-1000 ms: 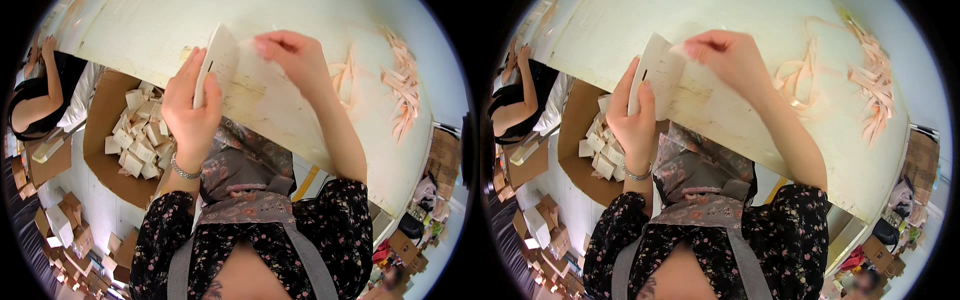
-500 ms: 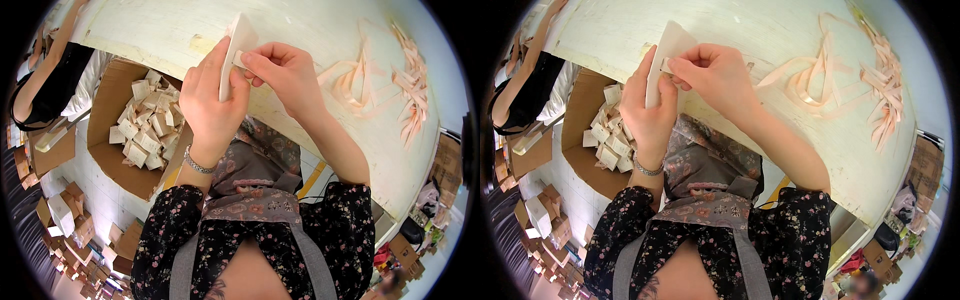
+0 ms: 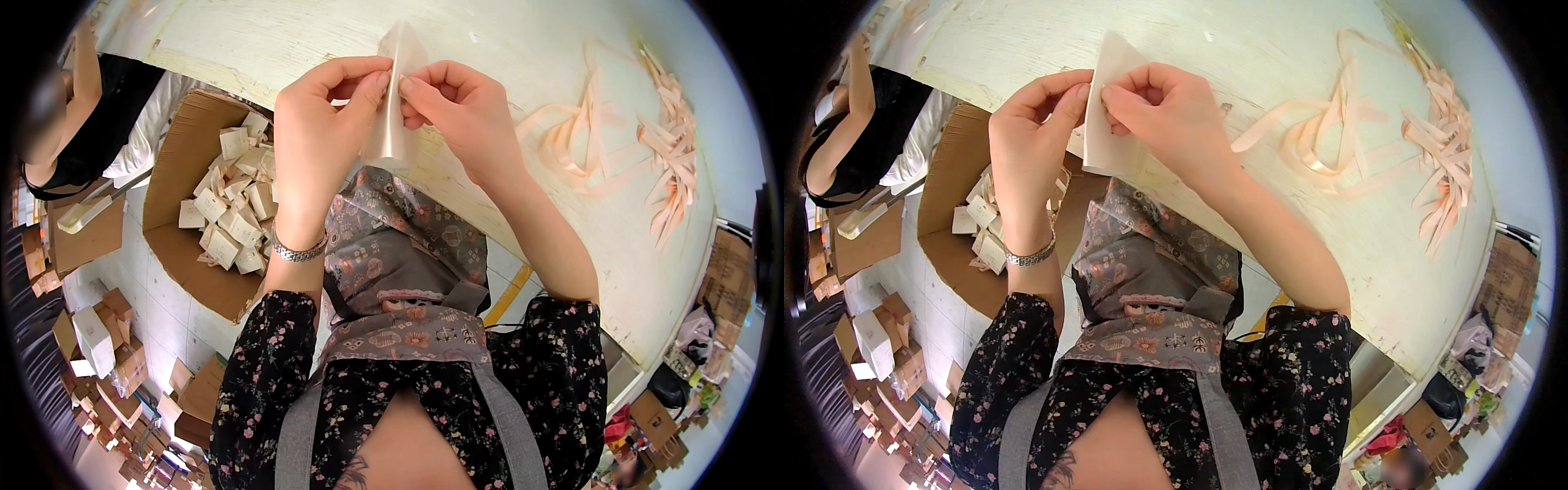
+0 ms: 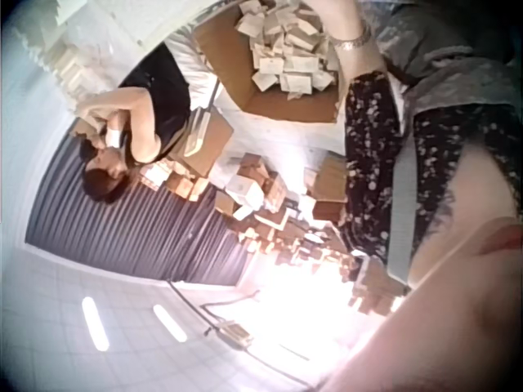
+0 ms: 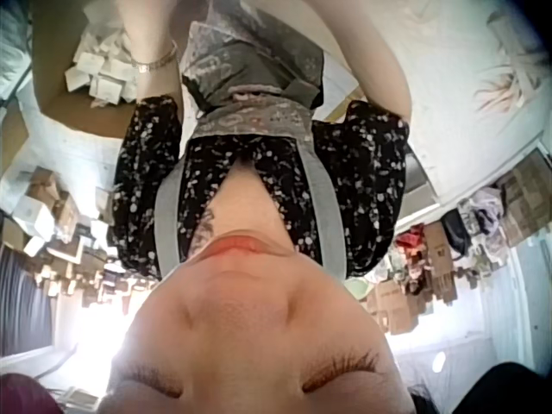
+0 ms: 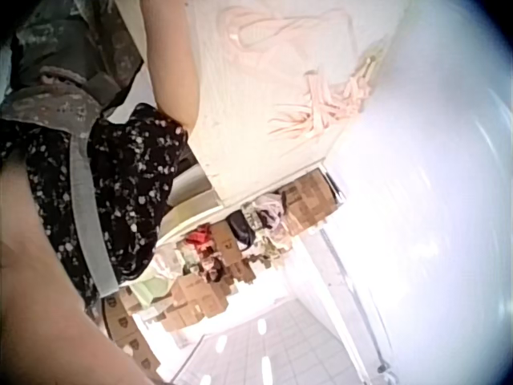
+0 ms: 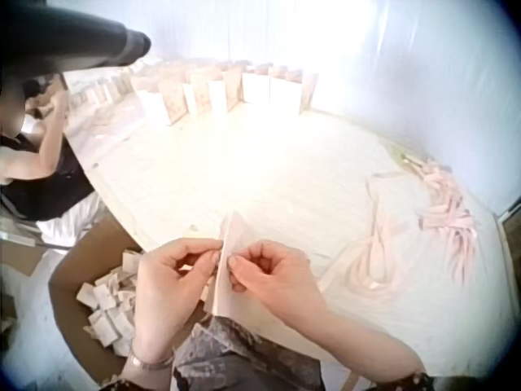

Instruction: The person repeatedly ties pink ribbons around small white boxes labeled 'SWEET GIFT'. They thread the ribbon through slots, tie a bow, and place the finished box on the table. The process is repeated for multiple boxes throughout the clip.

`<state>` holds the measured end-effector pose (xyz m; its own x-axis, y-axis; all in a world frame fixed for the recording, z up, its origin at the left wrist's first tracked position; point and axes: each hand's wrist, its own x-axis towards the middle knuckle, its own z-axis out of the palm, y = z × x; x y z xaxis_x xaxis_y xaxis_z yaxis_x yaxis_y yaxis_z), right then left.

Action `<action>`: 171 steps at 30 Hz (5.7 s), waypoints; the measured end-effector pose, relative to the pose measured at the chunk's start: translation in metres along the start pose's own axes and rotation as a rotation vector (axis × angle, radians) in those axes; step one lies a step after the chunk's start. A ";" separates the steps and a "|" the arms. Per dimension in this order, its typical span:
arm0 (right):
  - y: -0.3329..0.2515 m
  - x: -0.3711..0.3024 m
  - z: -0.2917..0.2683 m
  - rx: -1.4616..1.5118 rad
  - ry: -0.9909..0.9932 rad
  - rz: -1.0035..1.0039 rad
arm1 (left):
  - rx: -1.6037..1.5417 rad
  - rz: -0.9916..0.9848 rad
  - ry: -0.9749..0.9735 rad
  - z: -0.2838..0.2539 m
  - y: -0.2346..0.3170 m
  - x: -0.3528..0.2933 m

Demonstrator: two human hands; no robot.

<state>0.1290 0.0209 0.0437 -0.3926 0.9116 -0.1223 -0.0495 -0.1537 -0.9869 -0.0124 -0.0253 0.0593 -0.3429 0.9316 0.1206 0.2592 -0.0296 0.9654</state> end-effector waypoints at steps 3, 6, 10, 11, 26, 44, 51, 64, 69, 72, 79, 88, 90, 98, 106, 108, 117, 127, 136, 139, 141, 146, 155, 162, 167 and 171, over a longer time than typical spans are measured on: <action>0.000 -0.002 0.004 -0.031 0.016 -0.058 | 0.056 0.005 0.039 0.001 0.005 0.000; 0.002 -0.004 0.008 -0.240 0.032 -0.275 | 0.266 0.076 0.032 -0.004 0.004 -0.002; -0.002 -0.003 0.013 -0.622 0.004 -0.509 | 0.667 0.220 -0.026 -0.016 0.005 -0.015; -0.005 -0.003 0.012 -0.636 -0.023 -0.460 | 0.723 0.226 -0.052 -0.021 0.004 -0.015; -0.128 -0.019 -0.002 -0.284 -0.201 -0.235 | -0.163 0.519 -0.242 -0.030 0.079 0.032; -0.096 -0.015 -0.007 -0.995 0.532 -1.107 | 0.365 0.565 -0.151 0.017 0.021 0.005; -0.099 -0.002 -0.005 -0.716 0.497 -1.022 | 0.544 0.824 0.026 0.027 0.021 0.018; -0.096 -0.004 -0.039 -0.327 0.189 -0.366 | -0.212 0.237 -0.531 0.015 0.004 0.031; -0.075 -0.006 -0.056 -0.215 0.260 -0.328 | -0.285 0.170 -0.561 0.014 -0.002 0.034; -0.066 0.000 -0.067 -0.063 0.299 -0.273 | -0.220 0.058 -0.462 0.025 0.018 0.024; -0.079 -0.032 -0.062 -0.590 -0.809 -0.733 | -0.350 0.064 -0.691 0.005 0.008 0.031; -0.053 0.010 -0.049 -0.476 -0.377 -0.282 | 0.511 1.132 0.038 0.018 0.003 0.027; -0.051 0.012 -0.048 -0.295 -0.461 -0.213 | 0.337 1.113 0.145 0.023 -0.008 0.027; -0.080 0.014 -0.044 -1.430 0.033 -1.203 | -0.124 0.644 -0.068 0.009 -0.024 0.008; -0.051 0.050 -0.047 -1.128 0.521 -1.374 | -0.057 0.475 -0.249 0.021 -0.038 -0.031; -0.049 0.038 -0.033 -0.845 0.755 -1.146 | 0.352 0.616 -0.076 0.015 -0.041 -0.011; 0.004 -0.072 -0.071 -0.606 0.293 -0.432 | -0.484 0.165 -0.415 0.017 -0.040 0.025; -0.015 -0.069 -0.062 -0.833 0.154 -0.476 | 0.394 0.482 -0.560 -0.008 0.007 0.016; 0.008 -0.057 -0.065 -0.654 0.160 -0.542 | -0.015 -0.021 -1.120 -0.015 -0.019 0.079; 0.010 -0.055 -0.065 -0.615 0.155 -0.567 | -0.159 0.025 -1.125 -0.023 -0.026 0.090; 0.010 -0.055 -0.064 -0.635 0.162 -0.596 | -0.186 0.049 -1.092 -0.027 -0.027 0.095; 0.016 -0.053 -0.066 -0.623 0.168 -0.630 | 0.104 0.203 -0.724 -0.031 -0.021 0.076; 0.012 -0.053 -0.060 -0.736 0.281 -0.731 | 0.422 0.913 -0.387 -0.004 -0.012 0.022; 0.011 -0.052 -0.058 -0.898 0.302 -0.794 | 0.363 0.589 -0.369 0.004 -0.011 0.013; 0.023 -0.048 -0.054 -1.011 0.356 -0.889 | 0.622 0.705 -0.420 0.007 0.004 0.006; 0.030 -0.045 -0.043 -0.925 0.475 -0.994 | 0.463 0.695 -0.343 0.013 -0.008 0.001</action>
<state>0.1849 -0.0081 0.0147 -0.2035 0.5589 0.8039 0.5597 0.7401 -0.3729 -0.0034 -0.0195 0.0486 0.2956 0.8173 0.4946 0.6708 -0.5462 0.5016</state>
